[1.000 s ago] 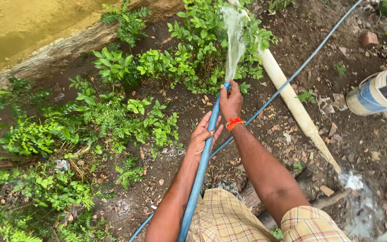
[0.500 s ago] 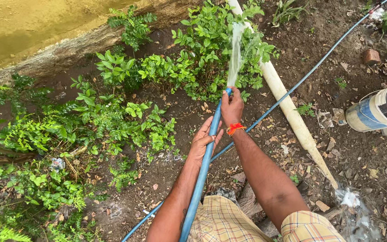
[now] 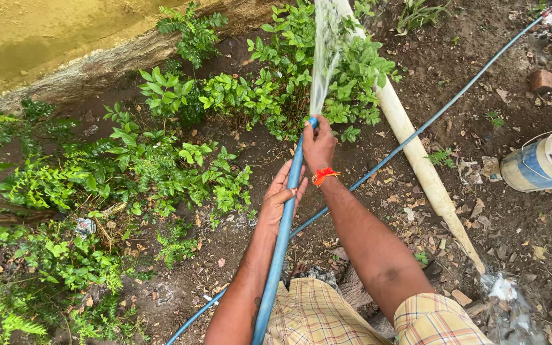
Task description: The person waters plants in a garden using a hose, moving the hose to direct water toward different bushes and soil before briefly washing their hands under the water flow.
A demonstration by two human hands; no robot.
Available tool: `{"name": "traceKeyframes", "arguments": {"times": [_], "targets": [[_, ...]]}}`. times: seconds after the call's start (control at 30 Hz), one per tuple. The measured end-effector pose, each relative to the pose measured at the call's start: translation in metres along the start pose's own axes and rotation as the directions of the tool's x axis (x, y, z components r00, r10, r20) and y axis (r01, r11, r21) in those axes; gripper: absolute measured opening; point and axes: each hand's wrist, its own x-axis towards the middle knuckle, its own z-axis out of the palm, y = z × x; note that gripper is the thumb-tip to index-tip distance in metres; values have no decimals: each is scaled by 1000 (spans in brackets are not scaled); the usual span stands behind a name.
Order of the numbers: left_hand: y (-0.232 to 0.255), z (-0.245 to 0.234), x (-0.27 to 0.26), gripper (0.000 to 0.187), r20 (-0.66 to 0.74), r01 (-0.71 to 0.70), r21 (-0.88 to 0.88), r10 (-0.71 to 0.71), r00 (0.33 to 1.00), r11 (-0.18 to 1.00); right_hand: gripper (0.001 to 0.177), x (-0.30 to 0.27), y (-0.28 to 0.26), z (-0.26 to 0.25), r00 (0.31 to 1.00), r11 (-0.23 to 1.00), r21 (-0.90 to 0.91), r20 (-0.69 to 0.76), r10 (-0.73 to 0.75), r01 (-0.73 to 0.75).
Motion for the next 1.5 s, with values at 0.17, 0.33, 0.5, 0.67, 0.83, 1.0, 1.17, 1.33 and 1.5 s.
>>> {"name": "traceKeyframes", "arguments": {"times": [0.17,0.33,0.5,0.67,0.83,1.0,1.17,1.33,1.5], "targets": [[6,0,2,83,-17,-7,14,7,1000,1000,33,0,-5,8,999,999,-29,19,27,-27],[6,-5,3,84,-47,-7,-10,6,999,1000,32,-3,-6,13,998,995,-79,18,55,-53],[10,-12,-1,84,-77,-18,16,19,997,1000,34,-10,-3,21,997,996,-68,47,62,-59],[18,-19,-9,83,-105,-34,14,35,994,999,34,-19,-2,38,997,995,-79,34,65,-62],[31,-25,-23,82,-150,-48,26,52,987,998,35,-35,-6,55,996,994,-97,63,63,-57],[44,-40,-36,82,-149,-65,9,65,987,998,37,-51,-4,75,999,987,-159,55,3,6],[56,-62,-50,82,-176,-59,6,59,983,998,35,-67,-4,92,993,985,-169,103,50,-33],[70,-81,-68,83,-205,-46,-14,43,978,999,34,-90,-11,105,984,979,-197,155,88,-56],[89,-98,-84,82,-210,-66,-2,64,976,998,30,-109,-20,130,982,979,-202,179,57,-20]]}}
